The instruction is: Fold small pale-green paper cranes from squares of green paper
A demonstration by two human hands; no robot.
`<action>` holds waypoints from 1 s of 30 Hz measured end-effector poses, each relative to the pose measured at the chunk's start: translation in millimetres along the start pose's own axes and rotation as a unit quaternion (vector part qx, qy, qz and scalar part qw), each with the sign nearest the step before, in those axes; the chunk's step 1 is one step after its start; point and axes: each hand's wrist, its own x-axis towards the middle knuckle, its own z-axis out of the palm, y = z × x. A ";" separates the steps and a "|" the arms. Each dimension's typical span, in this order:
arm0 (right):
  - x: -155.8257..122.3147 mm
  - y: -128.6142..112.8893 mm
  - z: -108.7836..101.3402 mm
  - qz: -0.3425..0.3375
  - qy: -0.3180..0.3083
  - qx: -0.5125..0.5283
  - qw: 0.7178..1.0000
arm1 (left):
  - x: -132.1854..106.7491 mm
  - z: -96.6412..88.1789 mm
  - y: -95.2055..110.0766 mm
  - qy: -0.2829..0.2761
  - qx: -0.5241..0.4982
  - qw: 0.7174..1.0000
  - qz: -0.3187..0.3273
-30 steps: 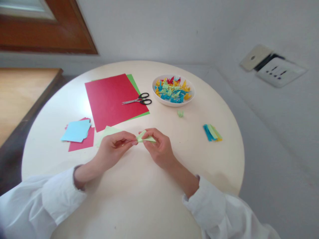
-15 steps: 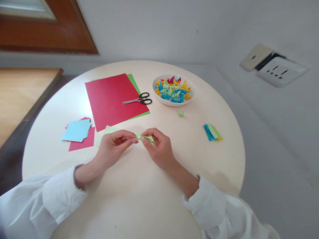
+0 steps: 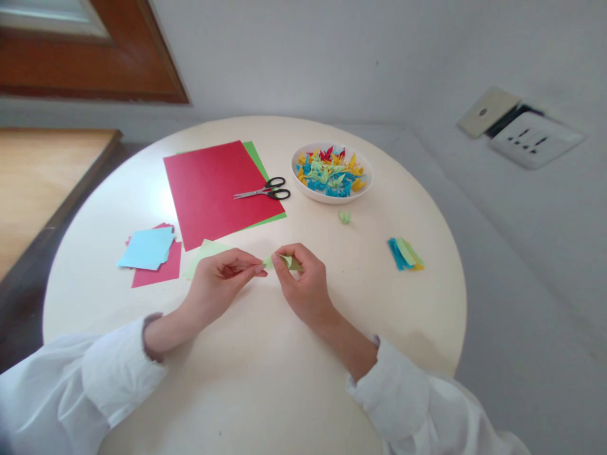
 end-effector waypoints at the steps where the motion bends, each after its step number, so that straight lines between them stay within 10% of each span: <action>1: -0.1 -0.2 0.0 -0.004 0.006 -0.006 1.000 | -0.2 0.1 -0.5 0.002 -0.002 1.000 0.002; 30: -5.6 -4.5 -2.2 -0.058 0.033 -0.015 0.998 | -2.2 4.5 12.0 -0.025 -0.148 0.984 -0.099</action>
